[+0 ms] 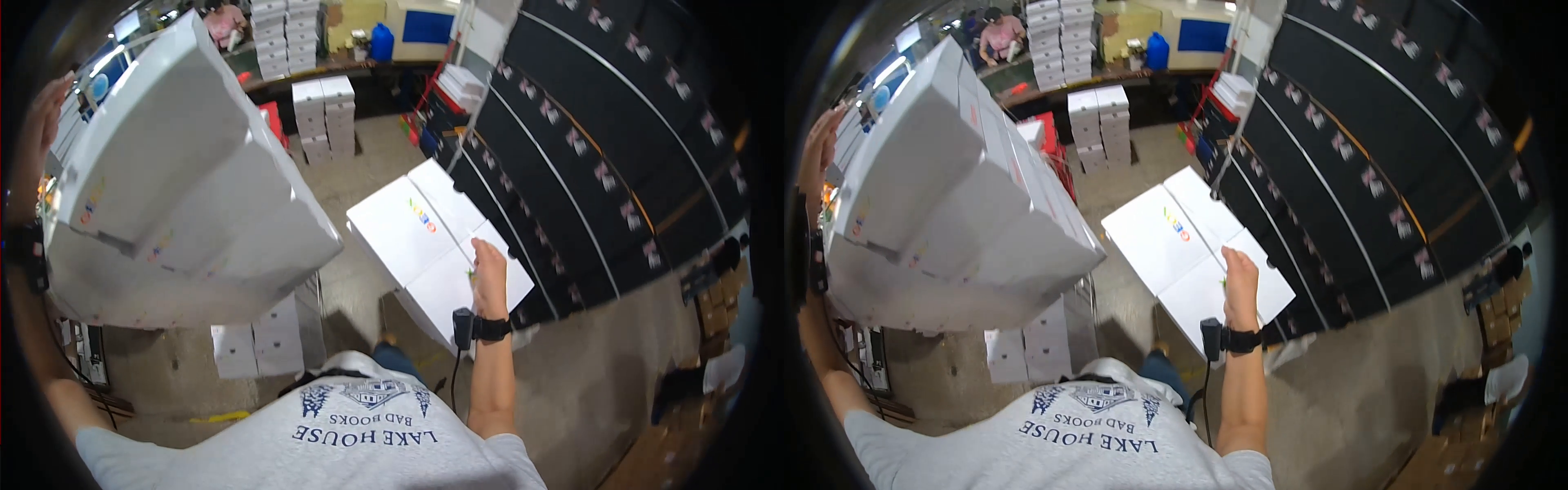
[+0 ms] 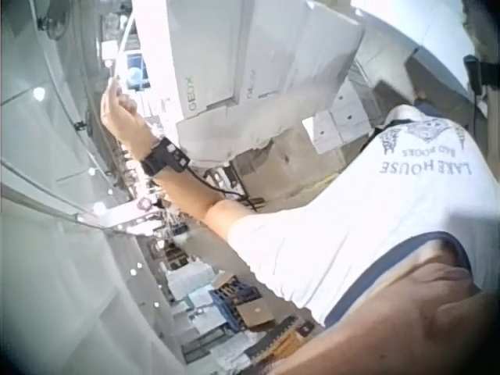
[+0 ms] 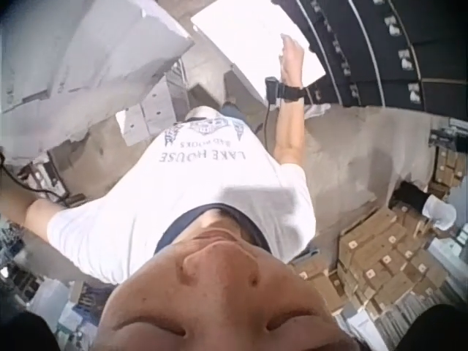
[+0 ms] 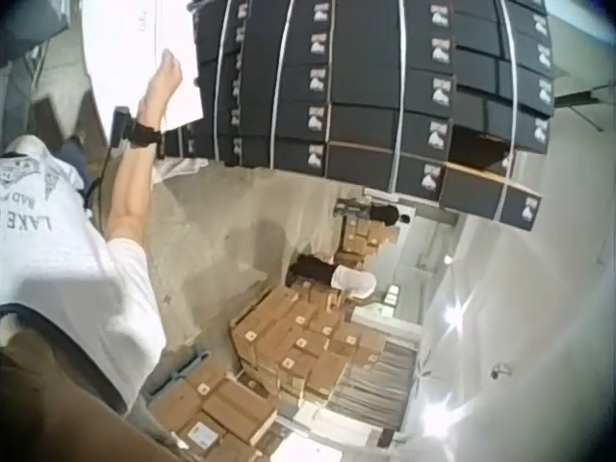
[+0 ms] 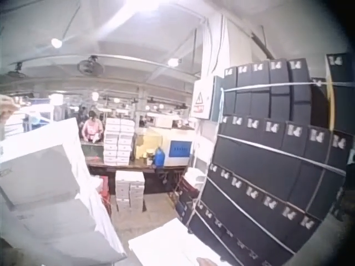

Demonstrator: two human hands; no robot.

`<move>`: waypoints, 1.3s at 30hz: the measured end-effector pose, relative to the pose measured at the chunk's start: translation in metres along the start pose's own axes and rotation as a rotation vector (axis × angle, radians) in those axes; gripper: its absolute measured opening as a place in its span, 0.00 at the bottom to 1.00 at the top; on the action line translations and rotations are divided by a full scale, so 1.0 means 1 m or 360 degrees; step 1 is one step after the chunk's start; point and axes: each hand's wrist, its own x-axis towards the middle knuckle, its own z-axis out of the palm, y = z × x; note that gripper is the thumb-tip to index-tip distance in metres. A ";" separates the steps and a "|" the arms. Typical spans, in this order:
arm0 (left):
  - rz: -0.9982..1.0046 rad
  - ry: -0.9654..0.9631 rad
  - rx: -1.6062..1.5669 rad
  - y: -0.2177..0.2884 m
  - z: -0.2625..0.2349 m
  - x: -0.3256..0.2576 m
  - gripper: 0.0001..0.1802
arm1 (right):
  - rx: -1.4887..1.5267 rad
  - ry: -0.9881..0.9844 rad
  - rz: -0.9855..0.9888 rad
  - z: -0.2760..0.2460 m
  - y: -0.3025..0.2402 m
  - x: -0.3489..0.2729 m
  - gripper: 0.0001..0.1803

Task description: The worker is sorting shoe boxes by scanning labels and placing them onto a conveyor belt in a shoe manufacturing facility.

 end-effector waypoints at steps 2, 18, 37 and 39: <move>0.0024 -0.0230 0.0080 0.024 0.056 -0.011 0.15 | 0.0031 -0.0043 -0.0006 0.019 0.006 0.067 0.13; -0.0656 -0.0381 0.0315 -0.118 0.325 0.185 0.17 | -0.0187 -0.0200 0.0119 0.202 0.030 0.442 0.13; -0.1051 -0.0632 -0.0389 -0.308 0.656 0.354 0.11 | -0.0319 -0.0113 0.0549 0.267 0.066 0.546 0.13; -0.1104 -0.0562 -0.0598 -0.337 0.686 0.343 0.08 | -0.0198 -0.0041 0.0768 0.282 0.051 0.552 0.13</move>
